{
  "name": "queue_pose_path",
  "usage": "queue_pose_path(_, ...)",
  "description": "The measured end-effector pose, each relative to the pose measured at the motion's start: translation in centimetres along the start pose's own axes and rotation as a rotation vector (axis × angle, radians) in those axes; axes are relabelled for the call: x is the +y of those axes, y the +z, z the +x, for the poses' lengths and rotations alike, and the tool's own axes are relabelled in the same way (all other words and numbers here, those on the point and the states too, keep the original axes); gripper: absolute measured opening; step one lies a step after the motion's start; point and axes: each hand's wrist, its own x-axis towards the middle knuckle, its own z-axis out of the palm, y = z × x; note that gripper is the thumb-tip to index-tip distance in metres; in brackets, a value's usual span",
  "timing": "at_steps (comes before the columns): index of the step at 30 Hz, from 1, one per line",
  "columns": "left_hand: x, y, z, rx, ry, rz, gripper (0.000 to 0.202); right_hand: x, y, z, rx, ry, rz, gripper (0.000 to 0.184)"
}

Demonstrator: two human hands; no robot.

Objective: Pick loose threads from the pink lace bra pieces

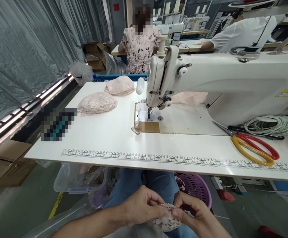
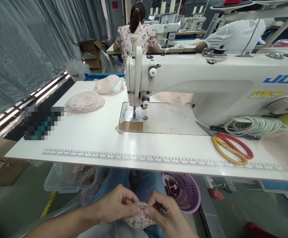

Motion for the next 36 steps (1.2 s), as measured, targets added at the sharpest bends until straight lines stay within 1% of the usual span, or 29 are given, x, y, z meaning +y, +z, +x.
queue_pose_path(4, 0.3, -0.5, -0.3, -0.056, 0.007, 0.040, 0.034, 0.1, -0.2, -0.2, -0.094, 0.037, 0.165, 0.043)
queue_pose_path(6, 0.5, -0.6, -0.4, -0.064, 0.015, 0.057, 0.031, 0.1, -0.1, -0.3, -0.119, 0.040, 0.181, 0.042)
queue_pose_path(9, 0.5, -0.6, -0.4, -0.077, 0.040, 0.063, 0.029, -0.1, 0.2, -0.1, -0.099, 0.050, 0.150, 0.041)
queue_pose_path(11, 0.4, -0.7, -0.5, -0.108, 0.030, 0.043, 0.030, 0.0, 0.2, -0.1, -0.084, 0.056, 0.148, 0.042)
queue_pose_path(13, 0.3, -0.9, -0.7, -0.141, -0.006, 0.019, 0.037, 0.3, -0.1, -0.1, -0.081, 0.052, 0.179, 0.042)
queue_pose_path(16, 0.2, -1.1, -1.0, -0.132, -0.037, 0.033, 0.048, 0.9, -0.5, -0.2, -0.110, 0.025, 0.198, 0.042)
queue_pose_path(20, 0.4, -1.1, -1.1, -0.118, -0.037, 0.126, 0.043, 1.1, -0.6, 0.0, -0.168, 0.012, 0.138, 0.041)
queue_pose_path(23, 0.5, -1.1, -1.2, -0.132, -0.024, 0.159, 0.040, 0.4, -0.4, -0.1, -0.115, 0.052, 0.128, 0.040)
queue_pose_path(26, 0.2, -1.3, -1.2, -0.157, 0.018, 0.147, 0.043, -0.4, -0.2, -0.3, -0.042, 0.098, 0.154, 0.040)
queue_pose_path(28, 0.1, -1.4, -1.2, -0.156, 0.044, 0.171, 0.041, -0.6, -0.1, -0.4, -0.013, 0.112, 0.157, 0.042)
queue_pose_path(31, 0.1, -1.4, -1.3, -0.138, 0.043, 0.208, 0.034, -0.6, -0.1, -0.5, 0.014, 0.121, 0.156, 0.042)
queue_pose_path(36, 0.8, -1.3, -1.5, -0.152, 0.016, 0.221, 0.033, -0.7, -0.2, -0.6, 0.020, 0.128, 0.181, 0.040)
